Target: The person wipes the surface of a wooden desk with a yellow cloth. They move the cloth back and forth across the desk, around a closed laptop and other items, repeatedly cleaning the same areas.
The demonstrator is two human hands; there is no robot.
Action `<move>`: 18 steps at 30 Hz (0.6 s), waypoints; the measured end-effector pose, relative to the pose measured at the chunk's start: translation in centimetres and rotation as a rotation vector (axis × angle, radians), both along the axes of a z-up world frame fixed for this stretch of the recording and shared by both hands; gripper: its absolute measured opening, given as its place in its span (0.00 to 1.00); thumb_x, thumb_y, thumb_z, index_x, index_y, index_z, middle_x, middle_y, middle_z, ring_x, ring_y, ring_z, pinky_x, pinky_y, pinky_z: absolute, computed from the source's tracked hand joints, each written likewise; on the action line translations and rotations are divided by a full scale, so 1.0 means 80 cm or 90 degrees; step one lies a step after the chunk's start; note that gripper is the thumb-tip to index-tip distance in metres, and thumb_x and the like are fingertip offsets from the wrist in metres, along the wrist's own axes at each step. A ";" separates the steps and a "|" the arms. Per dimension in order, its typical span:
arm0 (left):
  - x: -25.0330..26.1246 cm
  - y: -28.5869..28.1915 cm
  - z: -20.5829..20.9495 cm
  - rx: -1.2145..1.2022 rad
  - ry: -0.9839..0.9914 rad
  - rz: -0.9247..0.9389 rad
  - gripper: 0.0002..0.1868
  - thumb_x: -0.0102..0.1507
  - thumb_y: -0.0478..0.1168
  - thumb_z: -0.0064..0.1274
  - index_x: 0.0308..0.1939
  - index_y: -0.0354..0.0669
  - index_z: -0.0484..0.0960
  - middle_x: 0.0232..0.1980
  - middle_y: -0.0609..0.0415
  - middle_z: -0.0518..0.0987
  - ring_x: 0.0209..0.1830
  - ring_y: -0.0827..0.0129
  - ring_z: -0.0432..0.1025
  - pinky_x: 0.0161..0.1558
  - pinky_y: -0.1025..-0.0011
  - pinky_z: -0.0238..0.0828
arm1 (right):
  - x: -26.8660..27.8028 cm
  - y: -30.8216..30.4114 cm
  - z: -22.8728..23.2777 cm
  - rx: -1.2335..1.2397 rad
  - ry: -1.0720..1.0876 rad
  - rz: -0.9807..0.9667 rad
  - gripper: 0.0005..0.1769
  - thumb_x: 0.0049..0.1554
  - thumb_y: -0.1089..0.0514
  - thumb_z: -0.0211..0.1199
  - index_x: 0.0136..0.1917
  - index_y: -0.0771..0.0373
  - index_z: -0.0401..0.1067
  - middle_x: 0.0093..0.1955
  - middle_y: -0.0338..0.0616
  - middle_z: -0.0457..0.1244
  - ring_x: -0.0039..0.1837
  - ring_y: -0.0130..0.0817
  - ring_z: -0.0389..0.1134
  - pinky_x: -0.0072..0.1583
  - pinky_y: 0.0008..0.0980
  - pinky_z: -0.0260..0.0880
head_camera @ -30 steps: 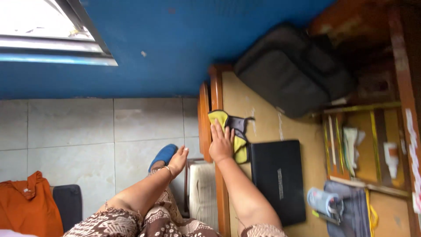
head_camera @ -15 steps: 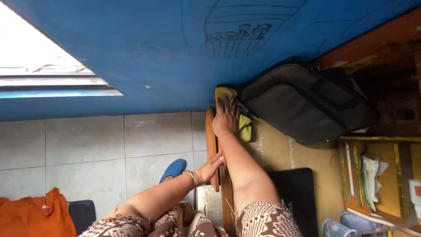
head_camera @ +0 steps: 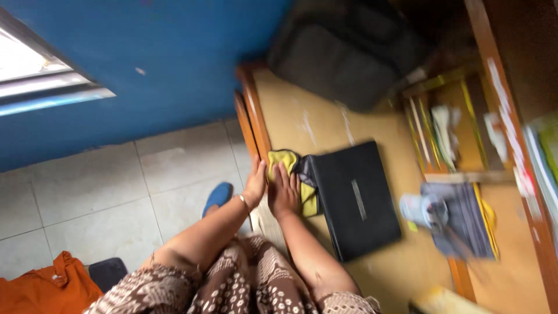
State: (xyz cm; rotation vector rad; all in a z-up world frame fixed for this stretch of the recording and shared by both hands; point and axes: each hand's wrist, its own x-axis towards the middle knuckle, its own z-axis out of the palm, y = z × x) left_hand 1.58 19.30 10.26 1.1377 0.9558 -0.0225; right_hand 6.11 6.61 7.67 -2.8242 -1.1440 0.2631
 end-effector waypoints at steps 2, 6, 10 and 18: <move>0.005 -0.045 -0.002 0.057 0.009 -0.006 0.39 0.73 0.57 0.35 0.83 0.44 0.44 0.80 0.31 0.56 0.79 0.38 0.52 0.77 0.46 0.50 | -0.052 -0.076 0.017 -0.085 0.052 -0.053 0.31 0.63 0.41 0.48 0.76 0.51 0.62 0.86 0.24 0.40 0.80 0.49 0.50 0.83 0.45 0.39; 0.020 -0.140 -0.109 0.313 -0.023 0.026 0.54 0.65 0.43 0.56 0.82 0.32 0.35 0.81 0.22 0.43 0.82 0.37 0.44 0.81 0.50 0.39 | -0.137 -0.267 0.012 0.098 -0.157 -0.012 0.28 0.62 0.39 0.46 0.71 0.49 0.67 0.81 0.35 0.52 0.71 0.46 0.61 0.76 0.50 0.50; 0.024 -0.179 -0.151 0.505 -0.047 0.116 0.45 0.67 0.40 0.45 0.80 0.27 0.36 0.84 0.32 0.38 0.86 0.44 0.35 0.83 0.57 0.28 | -0.198 -0.434 0.004 0.029 -0.221 -0.125 0.31 0.64 0.39 0.43 0.75 0.50 0.66 0.78 0.41 0.59 0.63 0.48 0.68 0.65 0.51 0.62; 0.018 -0.196 -0.099 0.578 0.004 0.093 0.39 0.70 0.38 0.39 0.81 0.33 0.38 0.84 0.33 0.41 0.85 0.44 0.39 0.82 0.56 0.39 | -0.229 -0.650 0.002 -0.026 -0.246 -0.460 0.35 0.61 0.40 0.45 0.77 0.54 0.65 0.81 0.45 0.56 0.62 0.55 0.66 0.60 0.52 0.62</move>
